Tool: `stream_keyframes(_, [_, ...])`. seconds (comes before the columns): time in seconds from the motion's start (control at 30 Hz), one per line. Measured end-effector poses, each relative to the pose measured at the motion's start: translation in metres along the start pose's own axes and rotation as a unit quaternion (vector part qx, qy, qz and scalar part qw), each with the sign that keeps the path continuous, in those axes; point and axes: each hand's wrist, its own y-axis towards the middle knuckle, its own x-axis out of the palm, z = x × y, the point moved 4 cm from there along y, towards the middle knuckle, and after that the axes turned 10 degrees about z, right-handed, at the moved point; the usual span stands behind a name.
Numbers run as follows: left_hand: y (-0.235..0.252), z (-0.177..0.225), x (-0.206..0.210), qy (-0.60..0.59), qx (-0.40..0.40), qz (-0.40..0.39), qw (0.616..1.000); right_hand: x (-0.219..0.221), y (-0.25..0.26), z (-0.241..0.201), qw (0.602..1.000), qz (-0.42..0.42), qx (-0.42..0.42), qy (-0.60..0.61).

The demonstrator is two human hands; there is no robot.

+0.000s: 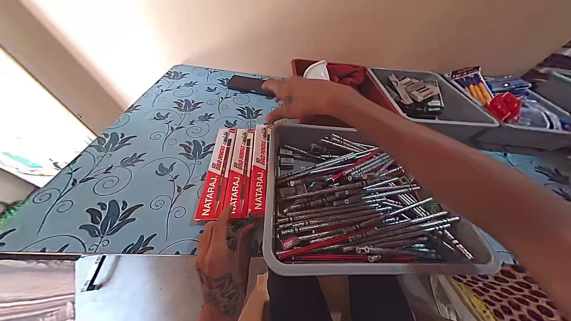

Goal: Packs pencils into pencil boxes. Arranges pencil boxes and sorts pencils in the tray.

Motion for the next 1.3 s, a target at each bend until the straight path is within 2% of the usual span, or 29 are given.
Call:
stream_keyframes(0.07, [0.000, -0.003, -0.001, 0.004, 0.010, 0.005, 1.000, -0.007, -0.049, 0.004, 0.995, 0.039, -0.089, 0.012])
stream_keyframes(0.13, [0.000, -0.004, -0.001, 0.005, 0.015, 0.007, 1.000, -0.008, -0.103, 0.009, 0.990, 0.041, -0.134, 0.032])
stream_keyframes(0.27, [0.002, -0.010, -0.005, -0.026, 0.016, -0.026, 0.999, -0.010, -0.180, 0.029, 0.997, -0.031, -0.074, 0.000])
stream_keyframes(0.33, [0.010, -0.017, -0.015, -0.092, -0.038, -0.054, 0.994, -0.008, -0.192, 0.048, 0.998, -0.040, -0.027, -0.042])
stream_keyframes(0.4, [0.023, -0.015, -0.028, -0.127, -0.074, -0.045, 0.988, 0.000, -0.193, 0.069, 0.997, -0.055, 0.013, -0.060])
stream_keyframes(0.5, [0.043, 0.010, -0.042, -0.114, 0.006, 0.010, 0.993, 0.014, -0.191, 0.091, 0.999, -0.029, 0.020, -0.032])
stream_keyframes(0.57, [0.058, 0.038, -0.043, -0.097, 0.082, 0.008, 0.992, 0.019, -0.193, 0.095, 0.999, 0.014, -0.014, -0.035])
stream_keyframes(0.63, [0.072, 0.066, -0.030, -0.078, 0.140, -0.031, 0.987, 0.019, -0.200, 0.092, 0.996, 0.065, -0.044, -0.047])
stream_keyframes(0.7, [0.083, 0.082, -0.004, -0.059, 0.170, -0.095, 0.979, 0.016, -0.209, 0.086, 0.998, 0.049, -0.017, -0.046])
stream_keyframes(0.8, [0.084, 0.082, 0.039, -0.019, 0.198, -0.197, 0.960, 0.020, -0.215, 0.088, 0.998, 0.048, -0.014, -0.023])
stream_keyframes(0.87, [0.077, 0.079, 0.055, 0.009, 0.225, -0.235, 0.946, 0.021, -0.218, 0.093, 0.996, 0.083, -0.016, -0.020])
stream_keyframes(0.93, [0.072, 0.081, 0.058, 0.028, 0.229, -0.275, 0.933, 0.019, -0.227, 0.098, 0.983, 0.177, -0.042, -0.006])
stream_keyframes(1.0, [0.070, 0.081, 0.057, 0.039, 0.233, -0.289, 0.928, 0.016, -0.237, 0.100, 0.956, 0.285, -0.066, 0.018])
stream_keyframes(1.1, [0.069, 0.082, 0.057, 0.070, 0.237, -0.290, 0.925, 0.015, -0.250, 0.104, 0.917, 0.383, -0.032, 0.102])
stream_keyframes(1.17, [0.071, 0.088, 0.060, 0.087, 0.245, -0.274, 0.926, 0.013, -0.259, 0.107, 0.901, 0.410, -0.005, 0.139])
stream_keyframes(1.3, [0.083, 0.092, 0.072, 0.087, 0.252, -0.275, 0.924, 0.020, -0.278, 0.112, 0.896, 0.433, -0.007, 0.101])
